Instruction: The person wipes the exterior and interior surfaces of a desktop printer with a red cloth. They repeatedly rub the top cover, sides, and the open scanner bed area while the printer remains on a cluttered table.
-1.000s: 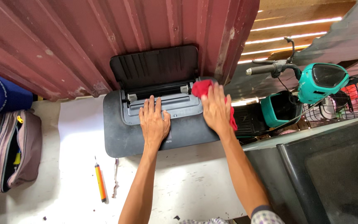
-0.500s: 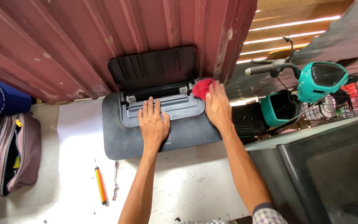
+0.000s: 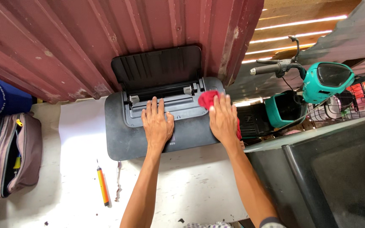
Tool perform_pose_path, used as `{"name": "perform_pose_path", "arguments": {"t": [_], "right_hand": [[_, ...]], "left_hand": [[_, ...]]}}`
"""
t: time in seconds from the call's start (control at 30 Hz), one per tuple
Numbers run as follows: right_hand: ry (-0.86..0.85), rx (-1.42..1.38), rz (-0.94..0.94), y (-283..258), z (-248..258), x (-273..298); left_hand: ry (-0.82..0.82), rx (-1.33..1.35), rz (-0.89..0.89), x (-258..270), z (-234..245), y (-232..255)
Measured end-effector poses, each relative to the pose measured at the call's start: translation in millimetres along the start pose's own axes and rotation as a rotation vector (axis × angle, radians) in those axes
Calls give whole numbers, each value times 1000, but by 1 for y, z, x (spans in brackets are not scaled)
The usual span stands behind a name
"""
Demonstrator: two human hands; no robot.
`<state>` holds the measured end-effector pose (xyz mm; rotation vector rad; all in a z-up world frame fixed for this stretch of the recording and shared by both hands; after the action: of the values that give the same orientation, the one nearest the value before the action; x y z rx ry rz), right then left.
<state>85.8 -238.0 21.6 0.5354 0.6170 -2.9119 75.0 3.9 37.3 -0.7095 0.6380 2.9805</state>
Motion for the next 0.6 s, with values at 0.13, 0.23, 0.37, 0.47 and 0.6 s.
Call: {"name": "perform_pose_path", "arguments": {"t": [0.13, 0.23, 0.37, 0.47, 0.6], "right_hand": [[90, 110, -4, -11, -8, -16], [16, 35, 123, -31, -13, -7], [-67, -52, 163, -48, -8, 18], [-21, -44, 146, -53, -3, 12], [39, 97, 147, -75, -14, -5]], "left_hand": [[-4, -14, -9, 0, -1, 0], [-4, -5, -14, 0, 0, 1], [5, 8, -4, 3, 3, 2], [9, 12, -6, 2, 4, 1], [15, 15, -1, 2, 5, 2]]}}
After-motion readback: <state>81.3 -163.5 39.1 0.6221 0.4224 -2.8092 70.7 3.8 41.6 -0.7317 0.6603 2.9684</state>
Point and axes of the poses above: each hand's wrist, its own x-axis away from the middle knuckle, its own z-axis out of the back of the hand, y = z × x, the point moved 8 cm from there along -x, towards the middle knuckle, and after that the axes turned 1 degree about -x, right-handed, at the moved point
